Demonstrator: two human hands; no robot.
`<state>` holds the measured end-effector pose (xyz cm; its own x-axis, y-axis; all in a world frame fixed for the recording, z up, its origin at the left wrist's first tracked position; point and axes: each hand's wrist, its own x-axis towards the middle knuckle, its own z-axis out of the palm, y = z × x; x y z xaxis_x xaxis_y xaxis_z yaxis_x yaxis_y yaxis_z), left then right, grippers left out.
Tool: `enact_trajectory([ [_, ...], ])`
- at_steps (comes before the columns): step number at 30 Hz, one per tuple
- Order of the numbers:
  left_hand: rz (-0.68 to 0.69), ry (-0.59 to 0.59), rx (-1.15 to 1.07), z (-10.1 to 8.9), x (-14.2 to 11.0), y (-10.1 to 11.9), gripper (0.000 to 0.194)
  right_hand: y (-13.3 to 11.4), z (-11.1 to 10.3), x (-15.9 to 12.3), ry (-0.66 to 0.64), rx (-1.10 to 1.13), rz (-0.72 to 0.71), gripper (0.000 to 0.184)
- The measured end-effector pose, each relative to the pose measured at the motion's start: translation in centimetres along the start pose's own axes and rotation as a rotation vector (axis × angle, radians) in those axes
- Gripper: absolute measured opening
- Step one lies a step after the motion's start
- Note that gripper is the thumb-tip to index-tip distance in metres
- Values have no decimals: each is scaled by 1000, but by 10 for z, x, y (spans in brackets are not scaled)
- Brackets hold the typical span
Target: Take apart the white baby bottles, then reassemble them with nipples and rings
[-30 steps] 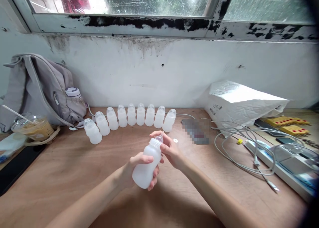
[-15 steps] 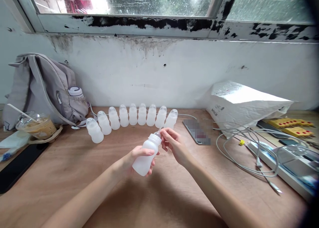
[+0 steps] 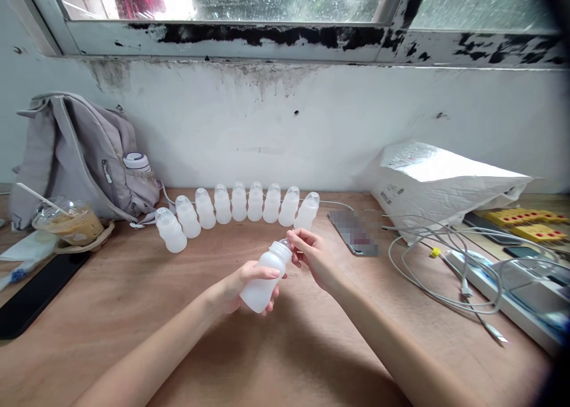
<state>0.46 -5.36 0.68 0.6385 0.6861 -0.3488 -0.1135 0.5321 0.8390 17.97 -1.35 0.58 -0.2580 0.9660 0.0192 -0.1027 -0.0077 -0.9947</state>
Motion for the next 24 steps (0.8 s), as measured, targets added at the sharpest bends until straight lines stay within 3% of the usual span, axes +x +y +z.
enact_trajectory([
  [14, -36, -13, -128, -8, 4, -6, 35, 3, -4, 2, -26, -1, -39, 25],
  [24, -105, -311, -424, -40, 22, -31, 45, 10, -1, 4, -40, 1, -27, 25],
])
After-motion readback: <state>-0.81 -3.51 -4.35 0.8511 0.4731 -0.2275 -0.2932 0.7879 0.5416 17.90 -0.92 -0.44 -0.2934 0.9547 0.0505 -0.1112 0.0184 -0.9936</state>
